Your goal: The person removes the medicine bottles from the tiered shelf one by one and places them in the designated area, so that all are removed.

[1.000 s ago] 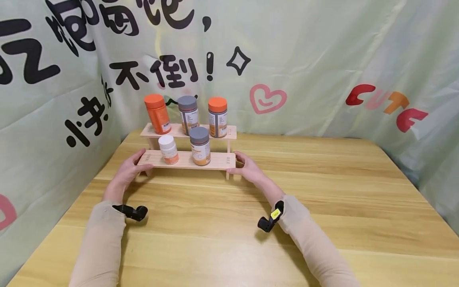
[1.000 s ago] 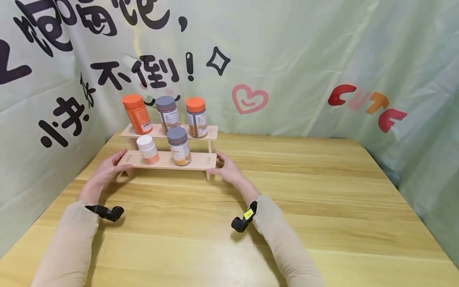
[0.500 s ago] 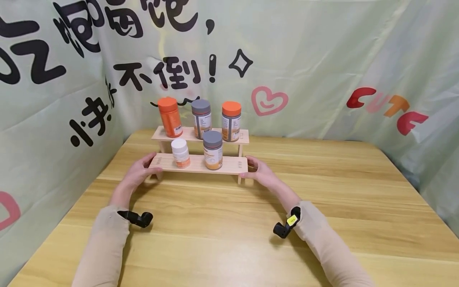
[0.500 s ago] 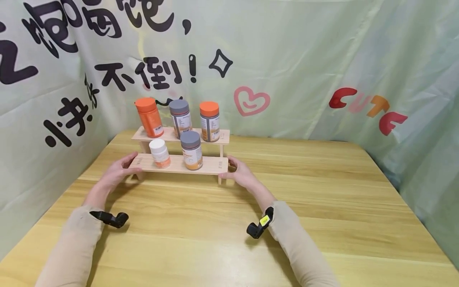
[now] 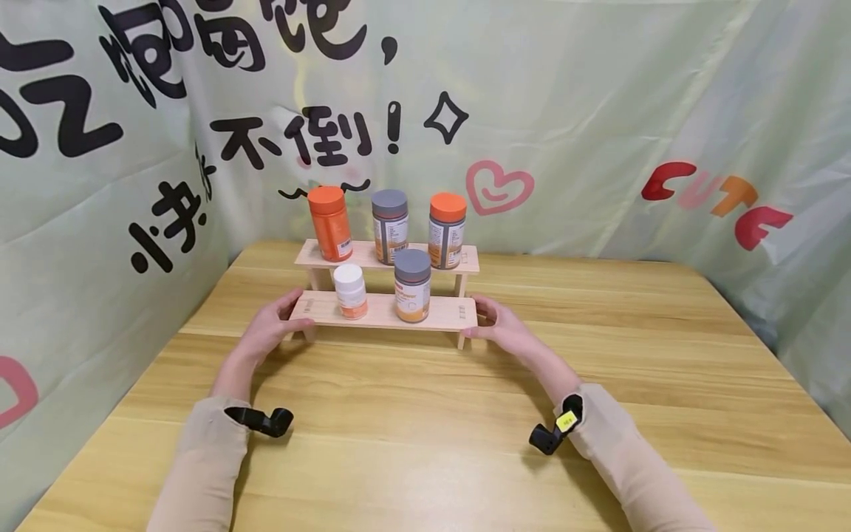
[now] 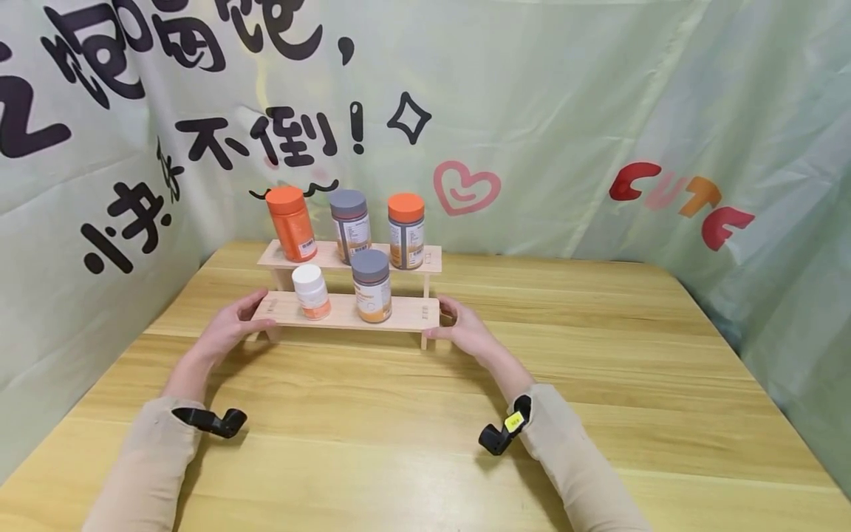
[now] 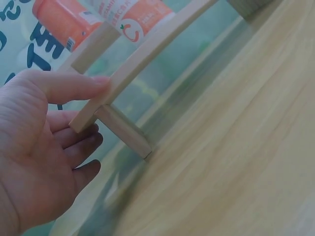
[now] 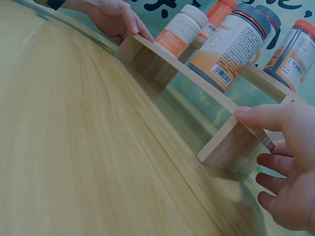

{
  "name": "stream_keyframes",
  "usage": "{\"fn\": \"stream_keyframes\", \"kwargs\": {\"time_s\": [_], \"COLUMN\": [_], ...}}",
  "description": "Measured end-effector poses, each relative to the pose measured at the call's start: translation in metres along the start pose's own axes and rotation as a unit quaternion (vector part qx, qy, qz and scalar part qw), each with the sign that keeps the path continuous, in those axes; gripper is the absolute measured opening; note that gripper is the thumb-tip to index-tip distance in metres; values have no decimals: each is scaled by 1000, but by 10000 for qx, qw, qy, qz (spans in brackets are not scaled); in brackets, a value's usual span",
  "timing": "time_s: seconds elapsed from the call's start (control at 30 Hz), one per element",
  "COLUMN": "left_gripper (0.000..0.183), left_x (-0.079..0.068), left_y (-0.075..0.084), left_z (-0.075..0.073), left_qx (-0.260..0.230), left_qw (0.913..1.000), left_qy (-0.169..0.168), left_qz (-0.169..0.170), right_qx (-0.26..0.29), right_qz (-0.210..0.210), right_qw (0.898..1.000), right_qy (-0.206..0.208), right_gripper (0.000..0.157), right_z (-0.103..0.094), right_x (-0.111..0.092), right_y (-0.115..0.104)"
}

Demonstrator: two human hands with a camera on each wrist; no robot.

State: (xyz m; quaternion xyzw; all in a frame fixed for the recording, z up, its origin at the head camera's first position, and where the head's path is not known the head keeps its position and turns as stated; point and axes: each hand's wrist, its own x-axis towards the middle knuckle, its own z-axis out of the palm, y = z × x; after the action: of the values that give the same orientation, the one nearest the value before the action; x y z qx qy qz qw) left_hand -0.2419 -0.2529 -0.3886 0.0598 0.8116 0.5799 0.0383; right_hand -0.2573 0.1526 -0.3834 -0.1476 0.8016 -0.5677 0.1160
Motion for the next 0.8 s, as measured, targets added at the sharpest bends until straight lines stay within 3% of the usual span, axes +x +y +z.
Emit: {"fn": "stream_keyframes", "kwargs": {"time_s": [0.27,0.8], "left_gripper": [80,78], "left_x": [-1,0], "left_y": [-1,6], "left_z": [4,8], "left_qx": [-11,85], "left_qw": [10000,9996], "left_qy": [28,-265], "left_qz": [-30,-69], "right_qx": [56,-198], "right_qz": [-108,3], "right_qw": [9999,9998], "right_qy": [-59,-48], "right_gripper": [77,80], "right_z": [-4,-15], "right_x": [-5,-17], "right_y": [5,7]}}
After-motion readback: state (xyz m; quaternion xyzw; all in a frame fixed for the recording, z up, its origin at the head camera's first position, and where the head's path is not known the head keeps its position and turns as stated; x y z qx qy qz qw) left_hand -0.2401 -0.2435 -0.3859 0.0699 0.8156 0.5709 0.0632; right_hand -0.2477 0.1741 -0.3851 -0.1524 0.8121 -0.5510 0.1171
